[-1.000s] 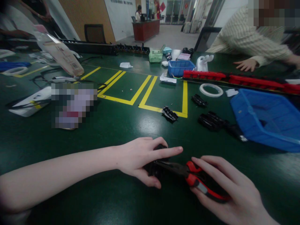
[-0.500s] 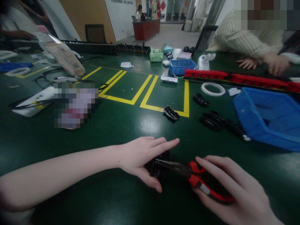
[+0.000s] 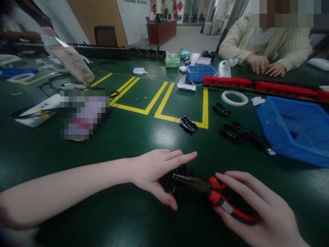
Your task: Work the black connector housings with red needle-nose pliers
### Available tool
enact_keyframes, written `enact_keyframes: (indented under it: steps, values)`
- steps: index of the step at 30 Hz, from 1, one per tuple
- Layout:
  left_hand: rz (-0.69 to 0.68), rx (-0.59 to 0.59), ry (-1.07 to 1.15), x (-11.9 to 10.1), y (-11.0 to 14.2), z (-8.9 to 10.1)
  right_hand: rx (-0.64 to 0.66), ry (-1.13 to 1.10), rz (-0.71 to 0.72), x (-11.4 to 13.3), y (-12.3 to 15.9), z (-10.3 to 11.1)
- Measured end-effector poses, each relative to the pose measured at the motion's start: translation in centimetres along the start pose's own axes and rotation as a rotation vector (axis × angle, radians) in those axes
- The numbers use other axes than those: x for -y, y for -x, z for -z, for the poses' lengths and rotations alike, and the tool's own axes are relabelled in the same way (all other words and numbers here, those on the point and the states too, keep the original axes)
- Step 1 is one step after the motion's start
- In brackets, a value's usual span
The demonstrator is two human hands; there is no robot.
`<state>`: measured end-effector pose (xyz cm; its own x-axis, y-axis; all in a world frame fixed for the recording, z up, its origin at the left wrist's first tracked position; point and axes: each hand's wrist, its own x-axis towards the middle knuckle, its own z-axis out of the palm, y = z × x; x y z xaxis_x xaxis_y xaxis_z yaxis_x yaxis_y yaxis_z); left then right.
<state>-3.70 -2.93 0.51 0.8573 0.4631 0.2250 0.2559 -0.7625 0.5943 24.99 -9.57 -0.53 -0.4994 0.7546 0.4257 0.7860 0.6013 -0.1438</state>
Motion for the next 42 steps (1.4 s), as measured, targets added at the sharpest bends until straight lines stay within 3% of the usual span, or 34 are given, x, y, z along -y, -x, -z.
enact_keyframes:
  steps: [5,11,16,19,29,33,38,42]
  values:
    - [0.009,0.032,-0.015,0.0,0.0,0.1,-0.020,-0.005,-0.012,-0.1,0.2,0.0]
    - [-0.001,0.020,-0.021,0.0,0.0,-0.1,-0.029,0.020,0.098,-0.4,0.0,0.1]
    - [-0.015,0.031,-0.033,0.1,0.2,-0.3,0.019,-0.070,-0.077,0.3,0.1,-0.2]
    - [-0.032,0.029,-0.018,0.2,0.2,-0.3,0.022,-0.121,-0.104,0.6,0.1,-0.4]
    - [-0.032,0.064,0.001,-0.1,0.3,0.5,-0.037,0.032,0.084,-0.1,-0.3,-0.2]
    - [-0.054,0.051,0.011,-0.1,0.3,0.4,-0.039,0.036,0.052,-0.1,-0.3,0.0]
    - [-0.048,0.041,-0.004,0.0,0.4,0.1,-0.039,0.052,0.150,-0.5,-0.1,0.1]
    - [-0.065,0.023,-0.002,0.0,0.4,0.1,-0.060,-0.022,0.078,-0.4,-0.1,0.0]
